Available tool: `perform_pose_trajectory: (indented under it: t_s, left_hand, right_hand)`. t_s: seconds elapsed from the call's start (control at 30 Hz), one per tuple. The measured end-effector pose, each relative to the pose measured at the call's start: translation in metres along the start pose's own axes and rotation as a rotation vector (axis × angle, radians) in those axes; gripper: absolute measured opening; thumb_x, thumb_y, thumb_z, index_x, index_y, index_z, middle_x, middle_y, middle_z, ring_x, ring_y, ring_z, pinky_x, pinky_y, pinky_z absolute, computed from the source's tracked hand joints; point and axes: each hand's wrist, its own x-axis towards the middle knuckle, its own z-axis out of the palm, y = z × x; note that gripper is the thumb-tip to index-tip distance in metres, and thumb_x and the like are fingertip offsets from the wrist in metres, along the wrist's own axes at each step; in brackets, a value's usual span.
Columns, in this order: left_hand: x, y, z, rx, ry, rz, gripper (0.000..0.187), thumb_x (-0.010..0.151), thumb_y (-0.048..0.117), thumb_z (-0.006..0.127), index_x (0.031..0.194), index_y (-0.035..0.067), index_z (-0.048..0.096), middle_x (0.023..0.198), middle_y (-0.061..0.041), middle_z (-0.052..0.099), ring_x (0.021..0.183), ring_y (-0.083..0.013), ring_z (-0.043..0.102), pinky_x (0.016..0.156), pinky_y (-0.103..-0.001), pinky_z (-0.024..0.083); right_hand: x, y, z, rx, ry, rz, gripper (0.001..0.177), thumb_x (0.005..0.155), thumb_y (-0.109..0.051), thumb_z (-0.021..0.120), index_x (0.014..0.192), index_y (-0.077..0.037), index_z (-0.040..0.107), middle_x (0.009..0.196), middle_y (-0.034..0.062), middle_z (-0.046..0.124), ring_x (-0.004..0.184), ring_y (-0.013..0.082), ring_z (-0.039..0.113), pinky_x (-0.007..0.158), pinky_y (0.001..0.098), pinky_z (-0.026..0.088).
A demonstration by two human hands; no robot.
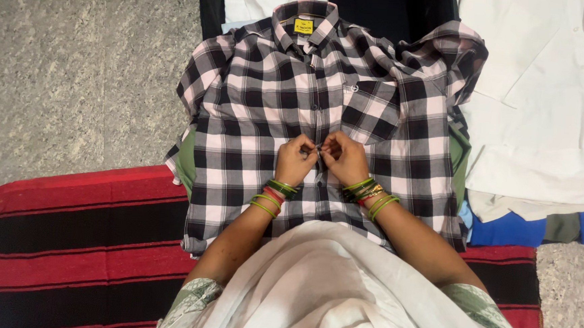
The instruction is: The person packs a suitcase by placing folded shirts into the main compartment and then buttoning another shirt on the floor.
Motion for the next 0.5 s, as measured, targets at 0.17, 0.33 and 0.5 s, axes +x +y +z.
perform_pose_trajectory:
  t_s: [0.17,0.33,0.5]
  left_hand:
    - [0.001,0.000,0.000,0.054,0.015,-0.030,0.012,0.080,0.002,0.074,0.085,0.000,0.063,0.078,-0.009,0.070,0.070,-0.0133,0.070,0.062,-0.027,0.058]
    - [0.000,0.002,-0.001,0.002,0.004,-0.001,0.020,0.080,0.000,0.073,0.098,0.001,0.063,0.080,-0.005,0.069,0.066,-0.0080,0.064,0.061,-0.024,0.053]
    - [0.002,0.002,-0.004,-0.052,-0.035,-0.023,0.041,0.082,-0.004,0.071,0.120,0.003,0.058,0.080,-0.001,0.069,0.062,-0.0029,0.055,0.057,-0.021,0.047]
  right_hand:
    - [-0.002,-0.008,-0.001,-0.037,0.015,-0.036,0.023,0.082,0.004,0.073,0.102,-0.001,0.064,0.092,0.0081,0.074,0.081,0.0161,0.075,0.072,0.0277,0.061]
    - [-0.001,-0.012,-0.001,-0.035,0.017,-0.030,0.023,0.082,0.005,0.071,0.104,-0.001,0.065,0.093,0.0094,0.073,0.081,0.0182,0.074,0.072,0.0291,0.061]
    - [-0.001,-0.016,-0.003,-0.074,0.037,-0.063,0.022,0.084,0.004,0.069,0.105,-0.001,0.065,0.096,0.0120,0.072,0.084,0.0216,0.075,0.073,0.0312,0.060]
